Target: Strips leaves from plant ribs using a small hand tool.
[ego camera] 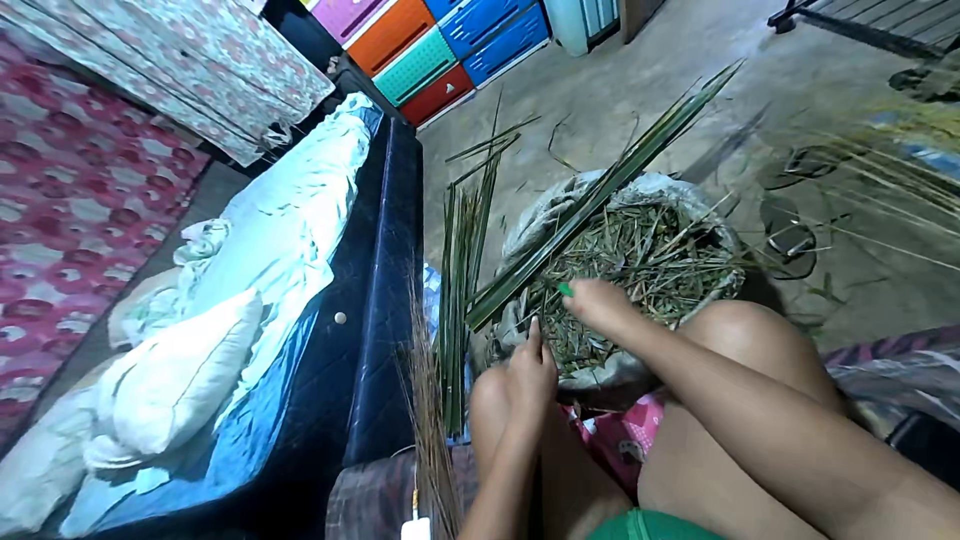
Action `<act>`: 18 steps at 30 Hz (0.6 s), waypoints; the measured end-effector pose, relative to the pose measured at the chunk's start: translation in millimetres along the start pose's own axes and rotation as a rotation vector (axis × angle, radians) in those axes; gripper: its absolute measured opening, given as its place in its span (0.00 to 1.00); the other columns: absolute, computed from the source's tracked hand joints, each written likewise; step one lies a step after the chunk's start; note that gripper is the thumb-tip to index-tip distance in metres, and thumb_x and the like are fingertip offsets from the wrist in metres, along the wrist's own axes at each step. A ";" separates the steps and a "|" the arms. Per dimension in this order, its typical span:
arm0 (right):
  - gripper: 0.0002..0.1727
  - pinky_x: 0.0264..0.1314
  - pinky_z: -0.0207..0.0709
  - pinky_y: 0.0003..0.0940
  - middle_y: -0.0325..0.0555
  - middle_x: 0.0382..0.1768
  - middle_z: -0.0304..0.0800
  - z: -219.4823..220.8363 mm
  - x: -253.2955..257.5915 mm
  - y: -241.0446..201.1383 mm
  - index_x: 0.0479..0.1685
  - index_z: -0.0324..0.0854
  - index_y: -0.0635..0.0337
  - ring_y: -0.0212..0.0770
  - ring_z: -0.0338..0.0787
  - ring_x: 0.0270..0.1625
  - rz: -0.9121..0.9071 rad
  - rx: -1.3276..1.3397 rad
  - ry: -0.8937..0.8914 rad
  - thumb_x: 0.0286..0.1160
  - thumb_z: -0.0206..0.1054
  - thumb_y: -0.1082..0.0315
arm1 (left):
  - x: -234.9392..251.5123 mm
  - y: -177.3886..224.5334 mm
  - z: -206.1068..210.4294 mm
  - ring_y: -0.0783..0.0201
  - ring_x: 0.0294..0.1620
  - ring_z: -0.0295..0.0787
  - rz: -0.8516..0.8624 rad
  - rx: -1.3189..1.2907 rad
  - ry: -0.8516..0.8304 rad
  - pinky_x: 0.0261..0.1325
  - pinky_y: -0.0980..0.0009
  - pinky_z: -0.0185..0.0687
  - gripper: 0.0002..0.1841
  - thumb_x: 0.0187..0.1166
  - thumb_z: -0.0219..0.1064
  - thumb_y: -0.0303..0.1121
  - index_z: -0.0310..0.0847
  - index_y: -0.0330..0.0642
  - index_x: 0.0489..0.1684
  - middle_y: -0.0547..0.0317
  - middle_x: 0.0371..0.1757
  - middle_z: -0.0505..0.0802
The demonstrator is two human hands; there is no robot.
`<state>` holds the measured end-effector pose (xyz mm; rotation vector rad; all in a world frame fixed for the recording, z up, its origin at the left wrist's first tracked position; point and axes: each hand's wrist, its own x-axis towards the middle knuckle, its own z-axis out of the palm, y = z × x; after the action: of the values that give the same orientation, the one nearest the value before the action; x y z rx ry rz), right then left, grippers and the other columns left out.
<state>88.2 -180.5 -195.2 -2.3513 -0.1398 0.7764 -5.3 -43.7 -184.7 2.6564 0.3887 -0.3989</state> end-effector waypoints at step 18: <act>0.20 0.65 0.77 0.69 0.67 0.63 0.89 -0.7 18.7 7.1 0.68 0.81 0.66 0.68 0.88 0.68 0.095 -0.068 0.160 0.91 0.56 0.60 | -11.5 10.5 -5.1 0.46 0.64 0.90 0.029 0.120 0.014 0.70 0.46 0.80 0.27 0.93 0.49 0.36 0.60 0.53 0.93 0.40 0.66 0.90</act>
<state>103.3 -181.1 -208.4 -2.4888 0.0139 0.6329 -11.3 -52.9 -172.6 2.7796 0.3407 -0.4068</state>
